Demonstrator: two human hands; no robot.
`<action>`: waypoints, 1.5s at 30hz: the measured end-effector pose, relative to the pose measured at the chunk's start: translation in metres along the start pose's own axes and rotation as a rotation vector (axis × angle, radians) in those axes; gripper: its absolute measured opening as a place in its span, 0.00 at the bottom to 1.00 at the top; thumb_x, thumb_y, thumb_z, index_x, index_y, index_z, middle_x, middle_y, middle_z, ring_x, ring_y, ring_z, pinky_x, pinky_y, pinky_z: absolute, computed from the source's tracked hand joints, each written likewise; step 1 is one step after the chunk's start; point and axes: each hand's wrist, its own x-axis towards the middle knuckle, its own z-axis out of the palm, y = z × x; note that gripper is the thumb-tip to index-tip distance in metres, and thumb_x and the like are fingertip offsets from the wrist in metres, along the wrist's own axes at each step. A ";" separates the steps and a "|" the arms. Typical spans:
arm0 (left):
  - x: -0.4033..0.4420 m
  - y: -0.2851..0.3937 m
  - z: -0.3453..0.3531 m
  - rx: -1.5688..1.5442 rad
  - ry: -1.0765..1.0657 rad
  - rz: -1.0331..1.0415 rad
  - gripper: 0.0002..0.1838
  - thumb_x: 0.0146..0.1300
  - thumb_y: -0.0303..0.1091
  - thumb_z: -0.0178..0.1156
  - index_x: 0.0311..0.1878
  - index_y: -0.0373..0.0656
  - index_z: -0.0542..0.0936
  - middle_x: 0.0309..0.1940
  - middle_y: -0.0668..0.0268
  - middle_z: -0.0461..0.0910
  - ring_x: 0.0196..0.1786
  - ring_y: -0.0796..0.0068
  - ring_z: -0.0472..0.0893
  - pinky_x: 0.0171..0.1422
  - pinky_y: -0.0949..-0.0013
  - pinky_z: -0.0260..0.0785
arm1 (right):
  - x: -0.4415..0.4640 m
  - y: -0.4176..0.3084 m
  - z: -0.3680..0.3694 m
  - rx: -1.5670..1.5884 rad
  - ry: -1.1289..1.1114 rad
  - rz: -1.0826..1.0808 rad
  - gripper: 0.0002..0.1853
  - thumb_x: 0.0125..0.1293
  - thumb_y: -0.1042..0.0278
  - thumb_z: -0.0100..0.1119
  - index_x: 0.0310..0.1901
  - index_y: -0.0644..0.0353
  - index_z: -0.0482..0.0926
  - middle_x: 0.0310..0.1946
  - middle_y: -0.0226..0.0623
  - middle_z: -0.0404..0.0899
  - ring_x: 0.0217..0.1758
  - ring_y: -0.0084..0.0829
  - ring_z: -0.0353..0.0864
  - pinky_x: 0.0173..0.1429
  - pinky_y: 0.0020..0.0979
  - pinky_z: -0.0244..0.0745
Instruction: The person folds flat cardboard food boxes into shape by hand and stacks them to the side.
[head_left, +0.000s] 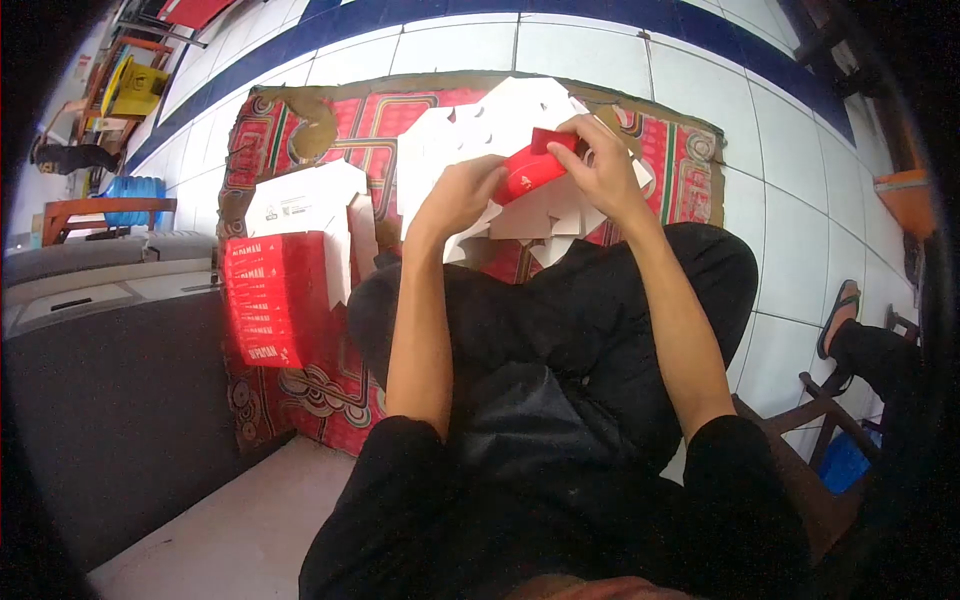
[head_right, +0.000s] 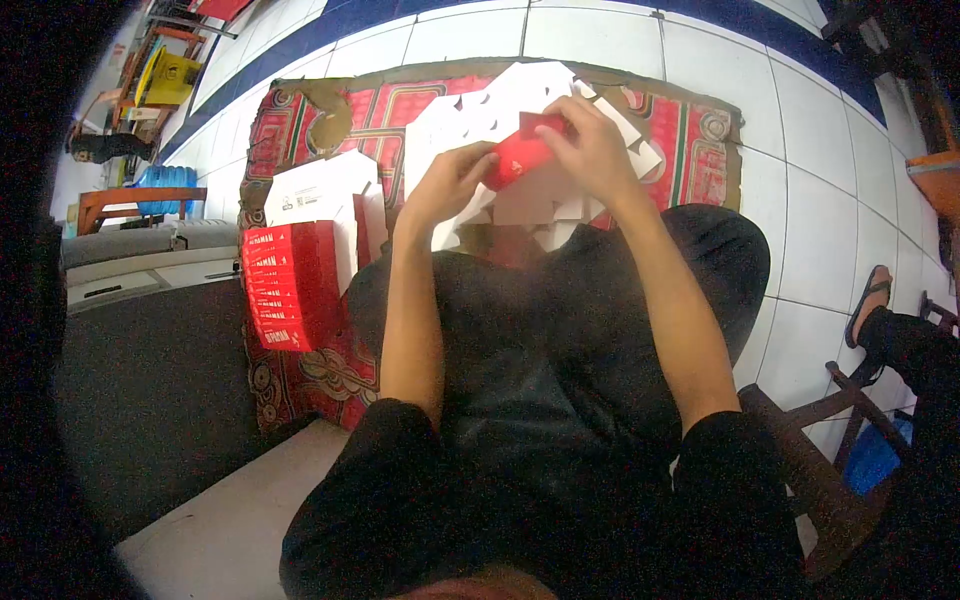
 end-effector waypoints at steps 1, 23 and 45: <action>0.001 0.004 -0.001 0.020 -0.020 0.006 0.17 0.84 0.34 0.60 0.65 0.32 0.85 0.51 0.48 0.92 0.53 0.60 0.91 0.63 0.58 0.81 | 0.000 0.004 0.000 -0.042 -0.044 -0.092 0.11 0.73 0.68 0.71 0.51 0.64 0.85 0.41 0.35 0.83 0.44 0.30 0.83 0.51 0.32 0.76; -0.003 0.037 0.001 -0.049 0.286 0.121 0.12 0.77 0.36 0.66 0.56 0.39 0.83 0.45 0.49 0.92 0.46 0.48 0.92 0.52 0.51 0.84 | -0.009 -0.023 0.015 -0.059 0.037 -0.149 0.19 0.67 0.70 0.74 0.59 0.61 0.86 0.54 0.35 0.81 0.44 0.33 0.80 0.50 0.36 0.77; 0.000 0.054 0.041 -0.193 0.847 0.380 0.12 0.70 0.26 0.72 0.55 0.37 0.87 0.44 0.54 0.89 0.46 0.54 0.90 0.50 0.56 0.80 | -0.026 -0.020 0.043 0.007 0.249 -0.255 0.13 0.74 0.79 0.67 0.56 0.67 0.90 0.48 0.44 0.91 0.51 0.43 0.92 0.60 0.38 0.85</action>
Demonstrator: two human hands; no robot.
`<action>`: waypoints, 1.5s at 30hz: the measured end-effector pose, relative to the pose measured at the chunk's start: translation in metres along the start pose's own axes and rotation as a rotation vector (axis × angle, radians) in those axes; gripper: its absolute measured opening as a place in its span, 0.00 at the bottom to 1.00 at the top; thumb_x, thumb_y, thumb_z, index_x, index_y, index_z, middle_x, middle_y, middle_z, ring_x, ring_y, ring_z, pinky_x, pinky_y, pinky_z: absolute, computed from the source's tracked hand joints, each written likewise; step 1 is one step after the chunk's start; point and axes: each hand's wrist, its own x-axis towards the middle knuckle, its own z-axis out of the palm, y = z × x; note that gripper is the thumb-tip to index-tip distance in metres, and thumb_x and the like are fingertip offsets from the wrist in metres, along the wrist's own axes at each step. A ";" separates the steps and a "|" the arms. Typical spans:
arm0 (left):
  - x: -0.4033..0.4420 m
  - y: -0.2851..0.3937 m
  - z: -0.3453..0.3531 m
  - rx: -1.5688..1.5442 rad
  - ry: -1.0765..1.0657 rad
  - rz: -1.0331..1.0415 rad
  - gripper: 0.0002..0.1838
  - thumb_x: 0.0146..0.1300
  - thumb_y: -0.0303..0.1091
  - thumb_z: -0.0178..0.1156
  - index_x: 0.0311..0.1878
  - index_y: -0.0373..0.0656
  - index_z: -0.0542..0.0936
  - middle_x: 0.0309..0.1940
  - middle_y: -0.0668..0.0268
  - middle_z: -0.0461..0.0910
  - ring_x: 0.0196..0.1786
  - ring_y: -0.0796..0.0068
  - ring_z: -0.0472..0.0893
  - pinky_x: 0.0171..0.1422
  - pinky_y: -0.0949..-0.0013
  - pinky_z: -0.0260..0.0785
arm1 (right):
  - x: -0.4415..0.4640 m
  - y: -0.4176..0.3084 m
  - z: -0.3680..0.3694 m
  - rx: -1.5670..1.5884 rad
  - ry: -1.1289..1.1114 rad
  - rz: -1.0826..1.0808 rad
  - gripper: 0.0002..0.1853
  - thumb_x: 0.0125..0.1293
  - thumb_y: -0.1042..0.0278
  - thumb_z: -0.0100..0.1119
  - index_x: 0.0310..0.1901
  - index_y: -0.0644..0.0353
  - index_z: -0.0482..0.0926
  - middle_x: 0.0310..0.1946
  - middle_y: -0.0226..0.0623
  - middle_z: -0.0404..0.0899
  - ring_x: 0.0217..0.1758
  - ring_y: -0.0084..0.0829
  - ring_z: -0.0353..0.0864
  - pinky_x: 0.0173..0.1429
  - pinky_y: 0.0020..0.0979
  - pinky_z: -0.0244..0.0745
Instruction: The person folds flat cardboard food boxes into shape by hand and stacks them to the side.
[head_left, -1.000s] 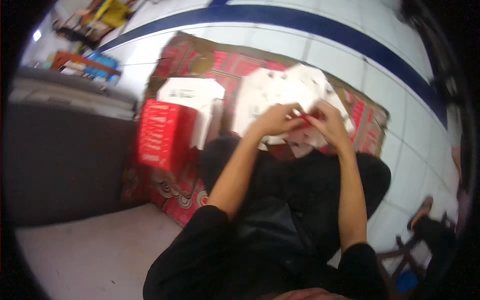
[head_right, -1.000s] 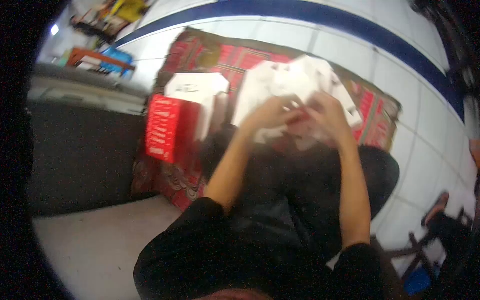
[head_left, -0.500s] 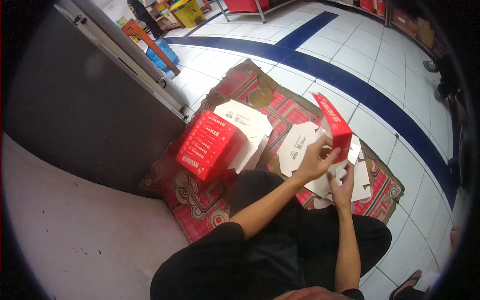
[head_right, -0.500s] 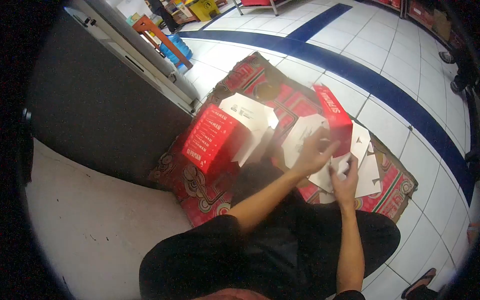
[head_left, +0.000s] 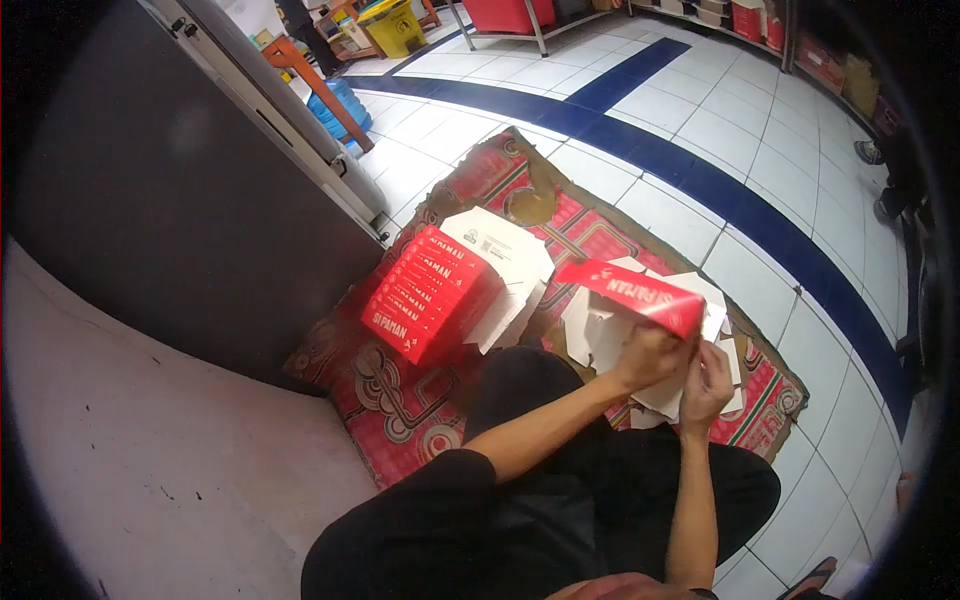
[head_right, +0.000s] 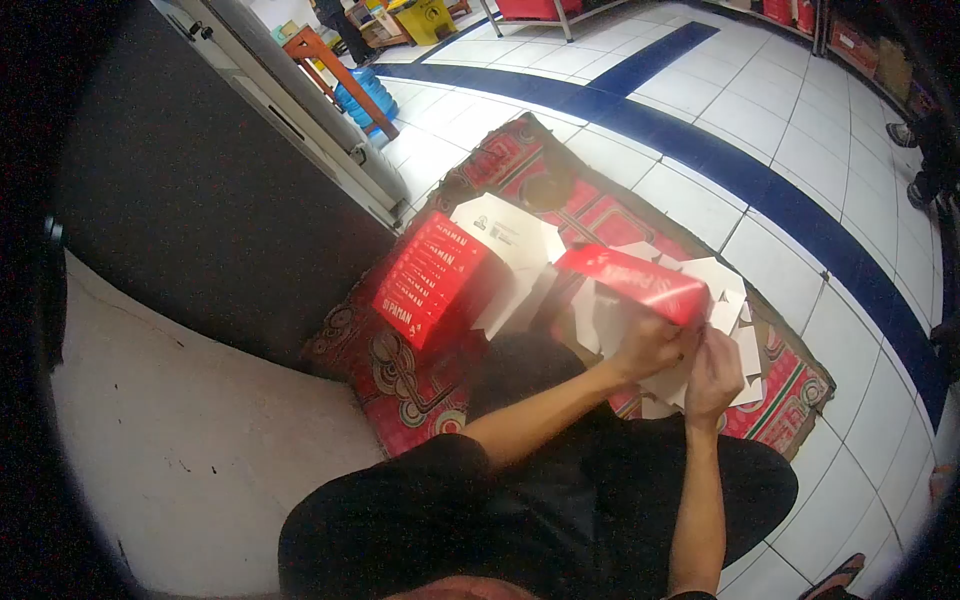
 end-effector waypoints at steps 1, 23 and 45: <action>0.004 0.001 -0.001 -0.097 0.097 -0.071 0.10 0.72 0.26 0.72 0.53 0.36 0.86 0.39 0.54 0.88 0.41 0.59 0.90 0.44 0.58 0.80 | -0.001 -0.003 -0.001 0.000 0.001 -0.001 0.13 0.74 0.79 0.67 0.56 0.67 0.90 0.48 0.44 0.91 0.51 0.43 0.92 0.60 0.38 0.85; 0.001 -0.009 -0.006 -0.256 -0.468 -0.326 0.14 0.71 0.27 0.73 0.56 0.35 0.84 0.47 0.55 0.88 0.49 0.64 0.91 0.53 0.61 0.85 | -0.007 0.035 0.004 0.522 -0.152 0.437 0.32 0.69 0.81 0.75 0.72 0.67 0.73 0.51 0.36 0.84 0.55 0.30 0.89 0.55 0.30 0.87; 0.007 -0.008 -0.009 -0.051 -0.388 -0.097 0.31 0.67 0.35 0.76 0.71 0.42 0.76 0.65 0.54 0.79 0.65 0.52 0.83 0.73 0.54 0.76 | 0.013 0.033 -0.019 0.167 -0.012 0.176 0.25 0.82 0.78 0.57 0.78 0.64 0.71 0.68 0.45 0.78 0.65 0.37 0.84 0.66 0.39 0.82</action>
